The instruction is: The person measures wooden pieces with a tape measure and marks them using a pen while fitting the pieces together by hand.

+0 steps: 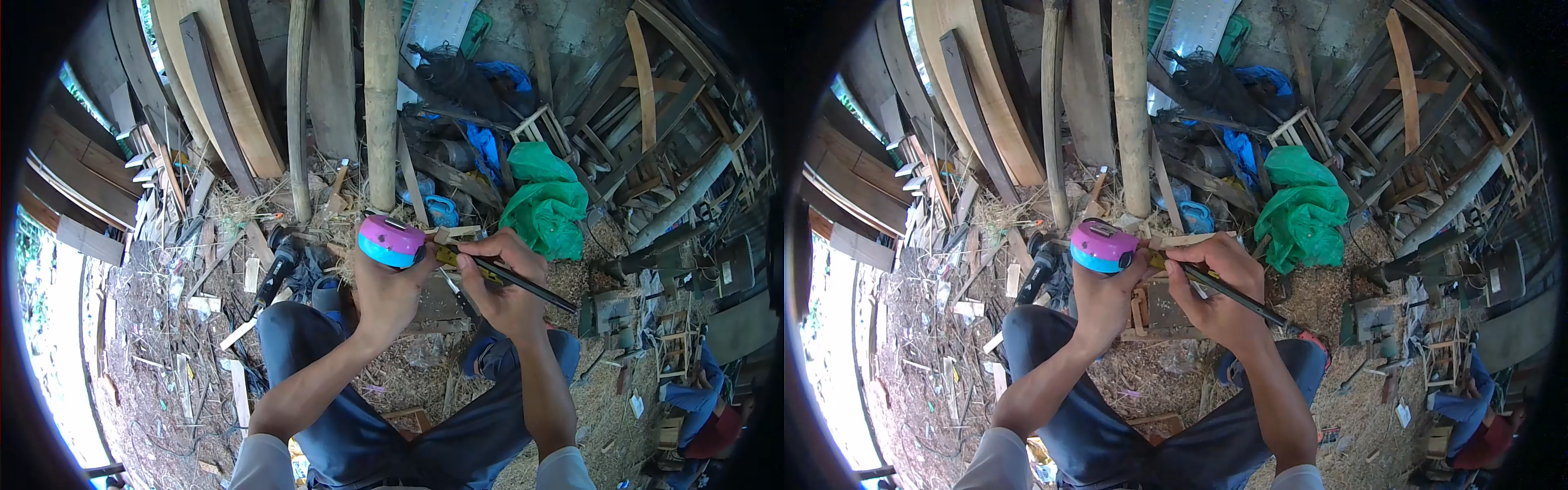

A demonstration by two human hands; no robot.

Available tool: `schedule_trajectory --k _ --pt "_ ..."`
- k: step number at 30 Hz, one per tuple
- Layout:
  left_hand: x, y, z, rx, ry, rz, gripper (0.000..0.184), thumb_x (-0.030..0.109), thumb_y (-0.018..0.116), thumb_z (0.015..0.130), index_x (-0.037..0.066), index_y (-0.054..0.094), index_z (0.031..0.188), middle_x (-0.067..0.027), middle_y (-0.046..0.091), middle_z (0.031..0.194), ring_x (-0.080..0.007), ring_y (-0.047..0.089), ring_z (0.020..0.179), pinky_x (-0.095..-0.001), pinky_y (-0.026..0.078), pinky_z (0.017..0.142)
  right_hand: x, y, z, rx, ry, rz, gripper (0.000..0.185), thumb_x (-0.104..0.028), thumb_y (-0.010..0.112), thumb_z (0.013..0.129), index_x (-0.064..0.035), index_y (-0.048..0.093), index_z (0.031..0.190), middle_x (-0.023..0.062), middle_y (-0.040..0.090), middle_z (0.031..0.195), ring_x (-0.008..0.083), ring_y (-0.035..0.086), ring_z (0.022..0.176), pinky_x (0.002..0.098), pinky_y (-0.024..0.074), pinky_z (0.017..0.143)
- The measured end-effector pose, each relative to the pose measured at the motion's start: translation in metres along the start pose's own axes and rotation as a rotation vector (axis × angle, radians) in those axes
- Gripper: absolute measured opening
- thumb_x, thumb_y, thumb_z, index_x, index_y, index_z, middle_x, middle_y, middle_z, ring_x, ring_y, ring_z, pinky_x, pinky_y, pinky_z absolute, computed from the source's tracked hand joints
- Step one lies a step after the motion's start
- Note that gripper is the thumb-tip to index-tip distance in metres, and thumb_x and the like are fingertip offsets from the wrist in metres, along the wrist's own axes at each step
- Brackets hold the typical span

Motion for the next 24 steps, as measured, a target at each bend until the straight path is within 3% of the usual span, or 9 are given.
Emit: schedule_trajectory --k 24 --pt "0.0075 0.0038 -0.0017 -0.014 0.003 -0.007 0.029 -0.009 0.064 0.077 -0.003 0.045 0.099 -0.0112 0.062 0.091 -0.0178 0.064 0.084 -0.0307 0.055 0.075 -0.0002 0.0008 0.0014 -0.008 -0.036 -0.057 0.015 -0.001 0.071 0.071 -0.0032 0.065 0.084 0.0084 0.065 0.078 0.0216 0.062 0.069 0.0294 0.0485 0.057"
Point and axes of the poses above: each hand's wrist, its own z-axis towards the middle knuckle, its own y-axis out of the palm, x = y × z, the point moved 3 cm from there along z, towards the middle knuckle
